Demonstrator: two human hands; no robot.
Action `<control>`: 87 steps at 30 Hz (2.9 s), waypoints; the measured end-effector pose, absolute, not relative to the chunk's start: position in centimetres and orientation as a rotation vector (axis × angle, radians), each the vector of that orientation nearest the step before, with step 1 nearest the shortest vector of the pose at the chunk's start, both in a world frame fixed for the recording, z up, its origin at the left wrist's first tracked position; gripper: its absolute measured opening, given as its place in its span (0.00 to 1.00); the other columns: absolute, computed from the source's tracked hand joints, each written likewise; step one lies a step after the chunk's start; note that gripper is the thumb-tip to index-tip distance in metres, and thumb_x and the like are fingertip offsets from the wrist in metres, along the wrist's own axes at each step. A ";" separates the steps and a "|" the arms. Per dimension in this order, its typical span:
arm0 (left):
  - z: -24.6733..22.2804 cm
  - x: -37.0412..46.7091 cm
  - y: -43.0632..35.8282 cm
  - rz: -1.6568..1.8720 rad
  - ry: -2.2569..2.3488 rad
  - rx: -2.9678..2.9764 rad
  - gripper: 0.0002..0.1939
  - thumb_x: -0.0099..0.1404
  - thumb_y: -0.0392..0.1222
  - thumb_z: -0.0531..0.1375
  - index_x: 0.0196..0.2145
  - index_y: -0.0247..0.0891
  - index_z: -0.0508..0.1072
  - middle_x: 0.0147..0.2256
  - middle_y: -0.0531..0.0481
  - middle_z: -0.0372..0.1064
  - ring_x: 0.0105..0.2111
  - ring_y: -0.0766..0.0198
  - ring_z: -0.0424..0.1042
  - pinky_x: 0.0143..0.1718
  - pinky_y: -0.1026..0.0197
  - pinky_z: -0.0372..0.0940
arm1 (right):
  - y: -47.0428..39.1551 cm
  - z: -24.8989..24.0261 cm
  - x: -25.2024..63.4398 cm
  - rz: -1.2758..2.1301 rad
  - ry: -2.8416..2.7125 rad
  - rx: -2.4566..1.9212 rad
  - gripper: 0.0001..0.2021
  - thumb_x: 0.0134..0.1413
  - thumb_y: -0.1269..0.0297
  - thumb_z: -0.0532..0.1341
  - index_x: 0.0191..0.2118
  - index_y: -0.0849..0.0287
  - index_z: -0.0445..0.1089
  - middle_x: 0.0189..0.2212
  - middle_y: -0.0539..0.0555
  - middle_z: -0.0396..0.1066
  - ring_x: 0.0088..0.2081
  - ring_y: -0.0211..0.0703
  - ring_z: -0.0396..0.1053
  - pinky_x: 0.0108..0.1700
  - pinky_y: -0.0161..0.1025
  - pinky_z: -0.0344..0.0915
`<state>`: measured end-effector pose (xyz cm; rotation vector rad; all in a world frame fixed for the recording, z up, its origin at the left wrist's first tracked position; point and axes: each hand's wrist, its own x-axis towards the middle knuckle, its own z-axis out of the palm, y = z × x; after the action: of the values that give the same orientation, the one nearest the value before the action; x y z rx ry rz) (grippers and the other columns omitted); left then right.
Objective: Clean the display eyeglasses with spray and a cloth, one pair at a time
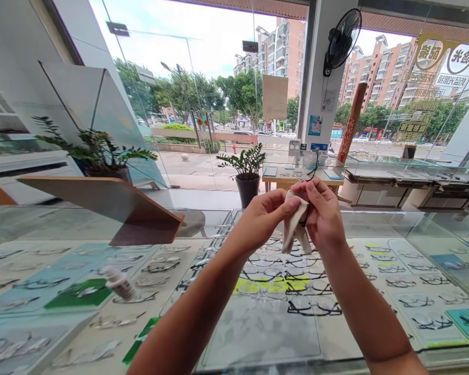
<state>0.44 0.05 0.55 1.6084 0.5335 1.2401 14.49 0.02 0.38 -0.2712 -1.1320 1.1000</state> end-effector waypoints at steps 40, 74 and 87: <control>0.8 0.5 0.3 1.485 0.569 1.420 0.21 0.54 0.57 0.74 0.30 0.36 0.77 0.23 0.53 0.69 0.19 0.72 0.61 0.18 0.67 0.57 | 0.3 0.2 16.0 0.525 -1.694 -0.547 0.28 0.68 0.37 0.55 0.25 0.54 0.61 0.23 0.46 0.57 0.27 0.37 0.54 0.32 0.40 0.53; -0.3 1.4 0.7 1.294 0.586 1.649 0.20 0.57 0.53 0.73 0.41 0.35 0.81 0.25 0.54 0.69 0.24 0.71 0.61 0.26 0.66 0.58 | 1.6 0.3 17.1 0.924 -1.446 -0.491 0.11 0.56 0.50 0.70 0.34 0.51 0.85 0.33 0.52 0.74 0.38 0.42 0.71 0.47 0.44 0.71; -1.1 2.7 1.2 1.619 0.532 1.426 0.24 0.56 0.60 0.74 0.40 0.37 0.83 0.31 0.50 0.77 0.28 0.70 0.68 0.31 0.66 0.66 | 0.7 0.5 16.5 0.625 -1.607 -0.419 0.14 0.66 0.51 0.63 0.38 0.48 0.86 0.32 0.53 0.69 0.43 0.46 0.67 0.51 0.48 0.68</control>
<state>2.68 1.21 -1.10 1.4264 0.5322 1.6187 16.46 0.67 0.46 -0.4187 -1.6071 0.6255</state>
